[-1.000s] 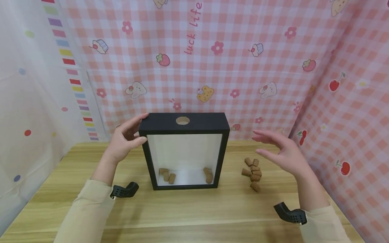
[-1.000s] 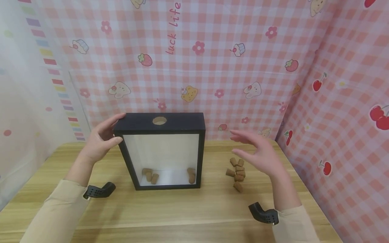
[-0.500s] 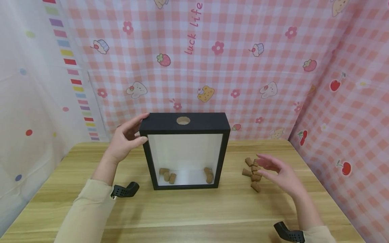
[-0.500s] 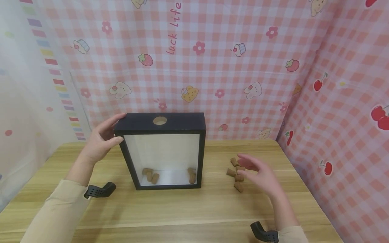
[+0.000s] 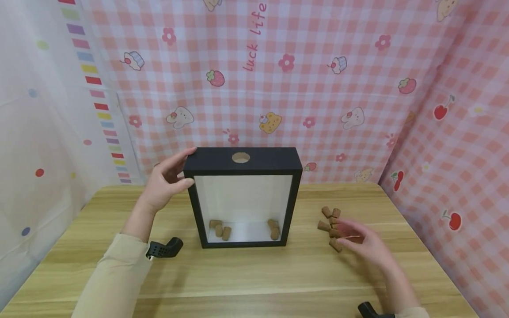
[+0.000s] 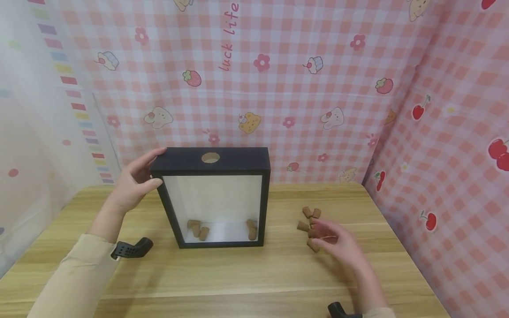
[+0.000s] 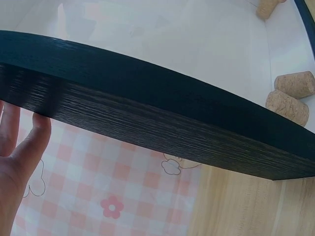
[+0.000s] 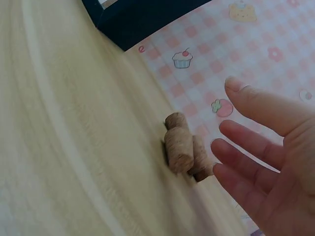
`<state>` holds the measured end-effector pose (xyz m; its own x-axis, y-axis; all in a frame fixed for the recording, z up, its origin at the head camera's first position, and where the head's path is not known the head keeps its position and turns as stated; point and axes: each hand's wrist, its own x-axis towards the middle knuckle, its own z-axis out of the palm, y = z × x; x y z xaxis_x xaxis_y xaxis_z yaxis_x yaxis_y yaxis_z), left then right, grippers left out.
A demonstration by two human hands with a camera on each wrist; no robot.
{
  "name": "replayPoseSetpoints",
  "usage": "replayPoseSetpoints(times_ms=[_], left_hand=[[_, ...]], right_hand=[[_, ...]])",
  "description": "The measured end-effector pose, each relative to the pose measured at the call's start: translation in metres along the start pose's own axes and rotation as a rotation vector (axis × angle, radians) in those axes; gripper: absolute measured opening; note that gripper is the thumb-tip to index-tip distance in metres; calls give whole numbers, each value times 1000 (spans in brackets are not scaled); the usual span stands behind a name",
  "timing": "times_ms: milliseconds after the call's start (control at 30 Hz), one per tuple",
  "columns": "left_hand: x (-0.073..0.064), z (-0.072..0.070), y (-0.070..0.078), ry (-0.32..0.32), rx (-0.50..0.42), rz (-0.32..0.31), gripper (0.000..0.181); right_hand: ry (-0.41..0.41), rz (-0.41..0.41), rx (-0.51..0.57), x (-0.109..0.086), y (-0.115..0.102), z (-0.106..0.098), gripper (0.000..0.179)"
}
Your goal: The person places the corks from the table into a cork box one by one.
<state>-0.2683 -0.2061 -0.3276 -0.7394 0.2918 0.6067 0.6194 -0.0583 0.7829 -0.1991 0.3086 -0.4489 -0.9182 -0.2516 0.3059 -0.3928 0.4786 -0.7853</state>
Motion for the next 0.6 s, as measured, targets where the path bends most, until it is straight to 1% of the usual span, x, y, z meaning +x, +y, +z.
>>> replayPoseSetpoints(times_ms=[133, 300, 433, 533, 600], left_hand=[[0, 0, 1, 1, 13, -6, 64], [0, 0, 0, -1, 5, 2, 65], [0, 0, 0, 0, -5, 10, 67], [0, 0, 0, 1, 0, 11, 66], [0, 1, 0, -2, -1, 11, 66]], right_hand=[[-7, 31, 1, -3, 6, 1, 49], [-12, 28, -23, -6, 12, 2, 48], [-34, -7, -25, -6, 18, 3, 47], [-47, -19, -27, -7, 19, 4, 45], [-48, -1, -34, -8, 20, 4, 44]])
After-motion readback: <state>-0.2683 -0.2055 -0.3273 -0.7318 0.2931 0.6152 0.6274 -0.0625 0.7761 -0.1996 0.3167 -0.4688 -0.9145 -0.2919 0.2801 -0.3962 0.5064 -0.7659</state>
